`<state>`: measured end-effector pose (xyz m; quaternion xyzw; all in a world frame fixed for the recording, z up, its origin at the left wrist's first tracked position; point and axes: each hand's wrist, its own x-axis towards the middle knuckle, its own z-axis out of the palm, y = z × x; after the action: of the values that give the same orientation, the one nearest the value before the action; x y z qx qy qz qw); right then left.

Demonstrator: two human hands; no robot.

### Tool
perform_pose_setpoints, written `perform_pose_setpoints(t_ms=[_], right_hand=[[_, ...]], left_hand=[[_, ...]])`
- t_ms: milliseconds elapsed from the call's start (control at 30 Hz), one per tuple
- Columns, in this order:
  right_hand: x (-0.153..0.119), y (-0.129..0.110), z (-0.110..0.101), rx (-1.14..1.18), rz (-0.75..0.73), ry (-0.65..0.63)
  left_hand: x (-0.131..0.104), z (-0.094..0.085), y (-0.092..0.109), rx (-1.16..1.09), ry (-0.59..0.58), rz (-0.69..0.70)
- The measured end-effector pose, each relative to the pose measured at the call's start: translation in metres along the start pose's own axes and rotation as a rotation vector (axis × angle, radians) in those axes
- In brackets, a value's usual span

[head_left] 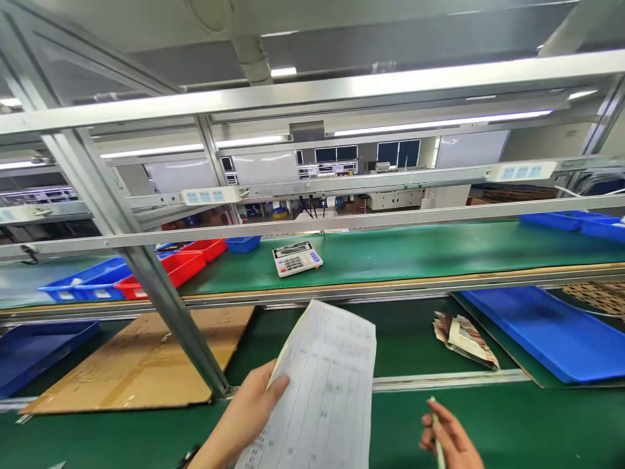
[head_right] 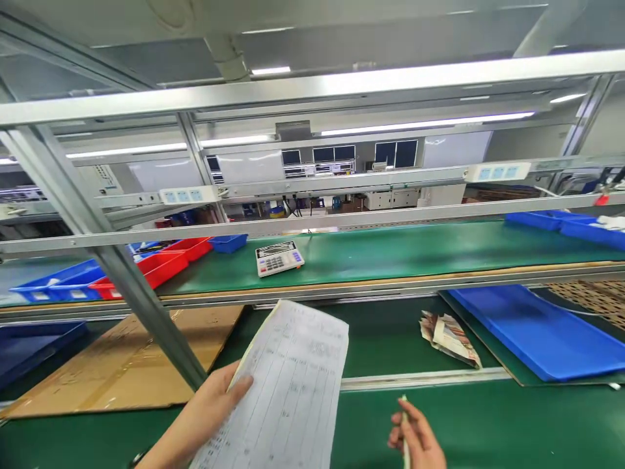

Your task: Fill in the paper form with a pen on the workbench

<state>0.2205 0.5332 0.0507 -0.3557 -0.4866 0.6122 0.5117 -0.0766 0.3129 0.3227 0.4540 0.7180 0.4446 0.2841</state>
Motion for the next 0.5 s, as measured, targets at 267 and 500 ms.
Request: perform_pose_setpoints(t_ms=[267,500], right_hand=[[0.096,-0.217,-0.044,0.302,-0.174,-0.036],[0.186,-0.297,0.004,0.022,-0.31,-0.226]], left_hand=[[0.181,0.079,0.132,-0.178,0.173,0.158],[0.295,0.113,0.157,0.214,0.415,0.053]])
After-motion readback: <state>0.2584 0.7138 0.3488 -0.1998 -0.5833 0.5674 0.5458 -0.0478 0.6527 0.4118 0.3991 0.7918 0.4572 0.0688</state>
